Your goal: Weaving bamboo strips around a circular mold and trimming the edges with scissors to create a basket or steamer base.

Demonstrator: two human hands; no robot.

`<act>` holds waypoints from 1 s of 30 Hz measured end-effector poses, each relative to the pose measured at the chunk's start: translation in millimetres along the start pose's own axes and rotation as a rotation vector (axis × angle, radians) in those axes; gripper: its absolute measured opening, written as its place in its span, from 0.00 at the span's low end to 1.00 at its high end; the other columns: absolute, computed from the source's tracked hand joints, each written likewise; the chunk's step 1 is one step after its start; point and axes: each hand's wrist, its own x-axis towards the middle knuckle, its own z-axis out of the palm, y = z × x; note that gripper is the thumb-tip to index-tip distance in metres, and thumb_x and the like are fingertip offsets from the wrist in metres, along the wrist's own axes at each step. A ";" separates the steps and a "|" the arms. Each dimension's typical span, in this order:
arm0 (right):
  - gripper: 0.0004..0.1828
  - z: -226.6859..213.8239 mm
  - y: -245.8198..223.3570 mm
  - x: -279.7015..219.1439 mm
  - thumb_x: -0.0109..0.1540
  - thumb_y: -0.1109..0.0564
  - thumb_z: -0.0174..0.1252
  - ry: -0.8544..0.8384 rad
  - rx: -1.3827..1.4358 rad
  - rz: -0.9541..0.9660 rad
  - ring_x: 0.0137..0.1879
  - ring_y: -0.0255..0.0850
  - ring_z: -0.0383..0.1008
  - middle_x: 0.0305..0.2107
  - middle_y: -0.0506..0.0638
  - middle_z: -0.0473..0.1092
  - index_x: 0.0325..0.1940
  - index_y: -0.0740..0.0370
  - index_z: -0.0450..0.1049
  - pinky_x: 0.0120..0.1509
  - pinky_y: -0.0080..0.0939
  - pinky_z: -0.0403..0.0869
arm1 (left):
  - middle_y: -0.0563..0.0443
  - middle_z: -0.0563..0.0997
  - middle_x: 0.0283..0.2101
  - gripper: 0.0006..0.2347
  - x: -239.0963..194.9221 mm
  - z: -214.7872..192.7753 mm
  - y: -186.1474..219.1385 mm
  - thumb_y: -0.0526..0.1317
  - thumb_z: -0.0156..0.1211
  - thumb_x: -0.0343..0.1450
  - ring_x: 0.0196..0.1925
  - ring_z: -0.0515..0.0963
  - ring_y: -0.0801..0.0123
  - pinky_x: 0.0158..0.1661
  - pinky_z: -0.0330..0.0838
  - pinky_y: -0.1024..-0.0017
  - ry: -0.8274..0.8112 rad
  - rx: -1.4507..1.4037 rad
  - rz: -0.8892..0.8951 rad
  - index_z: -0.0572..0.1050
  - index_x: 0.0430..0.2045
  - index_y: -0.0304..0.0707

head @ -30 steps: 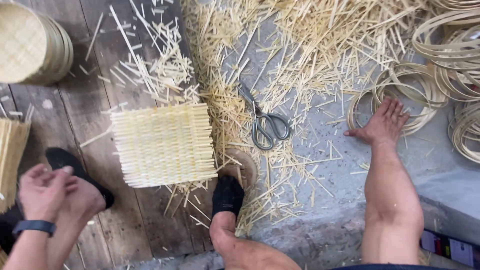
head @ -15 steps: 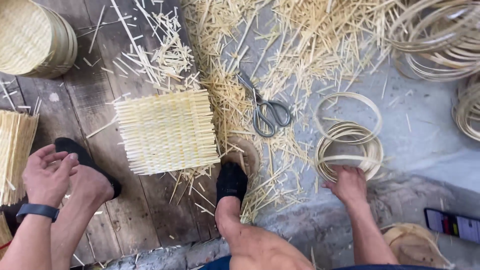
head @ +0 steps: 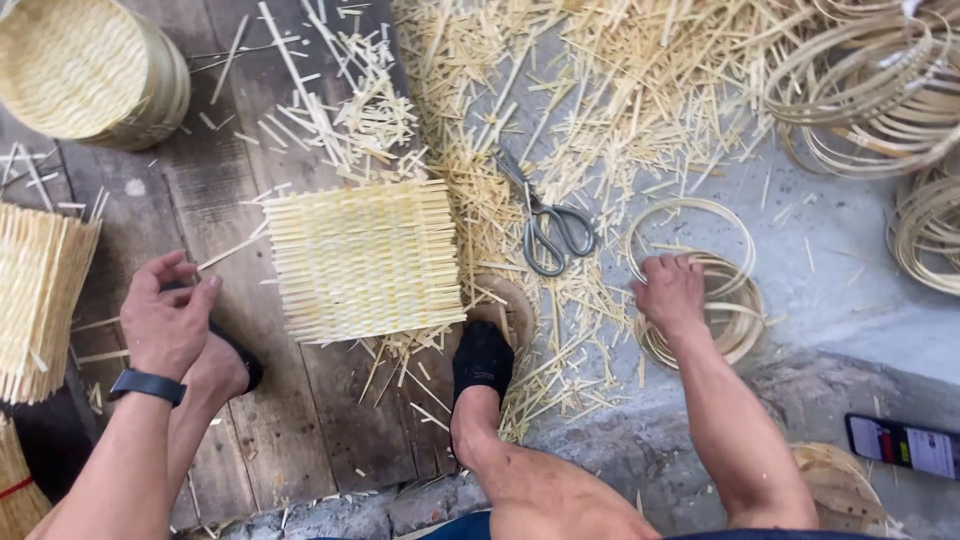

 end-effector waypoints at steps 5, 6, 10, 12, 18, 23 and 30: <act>0.08 17.5 20.1 25.5 0.66 0.51 0.56 -0.105 0.226 0.198 0.45 0.56 0.78 0.38 0.57 0.77 0.41 0.52 0.80 0.53 0.56 0.75 | 0.44 0.79 0.53 0.20 1.3 -10.6 12.5 0.33 0.68 0.74 0.44 0.81 0.70 0.43 0.77 0.75 0.040 -0.081 -0.012 0.70 0.60 0.28; 0.08 10.6 25.3 34.4 0.67 0.52 0.55 -0.124 0.260 0.251 0.42 0.58 0.78 0.36 0.59 0.78 0.43 0.51 0.80 0.52 0.58 0.75 | 0.44 0.80 0.54 0.19 7.7 -9.9 19.9 0.33 0.67 0.75 0.45 0.82 0.70 0.43 0.77 0.75 0.057 -0.097 0.021 0.70 0.59 0.28; 0.09 -40.2 25.7 38.0 0.67 0.52 0.56 0.021 0.250 0.249 0.41 0.59 0.77 0.34 0.60 0.77 0.48 0.48 0.80 0.50 0.57 0.73 | 0.42 0.81 0.54 0.18 12.0 15.1 83.5 0.33 0.67 0.75 0.47 0.83 0.66 0.45 0.80 0.73 0.074 -0.118 0.109 0.72 0.58 0.29; 0.06 -54.6 21.4 37.5 0.68 0.55 0.56 0.194 0.034 0.059 0.43 0.51 0.78 0.36 0.54 0.79 0.42 0.52 0.80 0.54 0.55 0.68 | 0.41 0.79 0.54 0.16 12.2 31.9 129.4 0.35 0.66 0.74 0.49 0.84 0.63 0.45 0.83 0.72 -0.045 -0.224 0.181 0.72 0.55 0.32; 0.09 -82.4 11.9 51.7 0.67 0.56 0.54 -0.284 -0.377 0.131 0.36 0.44 0.78 0.28 0.52 0.78 0.48 0.48 0.78 0.51 0.48 0.67 | 0.45 0.79 0.51 0.15 -1.0 74.0 214.1 0.35 0.66 0.73 0.45 0.86 0.69 0.44 0.84 0.74 -0.214 -0.295 0.473 0.74 0.54 0.38; 0.12 -105.9 15.4 32.2 0.60 0.56 0.58 -0.182 -0.116 0.127 0.43 0.50 0.79 0.35 0.53 0.80 0.47 0.49 0.81 0.53 0.51 0.69 | 0.47 0.80 0.49 0.13 -11.4 70.1 232.4 0.37 0.67 0.72 0.43 0.85 0.69 0.42 0.82 0.72 -0.276 -0.282 0.500 0.75 0.50 0.38; 0.05 -122.7 -28.0 10.3 0.71 0.61 0.58 0.424 0.486 -0.087 0.37 0.41 0.76 0.32 0.50 0.79 0.50 0.57 0.79 0.53 0.45 0.73 | 0.47 0.80 0.53 0.13 -23.9 117.8 239.5 0.40 0.66 0.72 0.48 0.84 0.64 0.46 0.79 0.69 -0.216 -0.160 0.663 0.77 0.50 0.43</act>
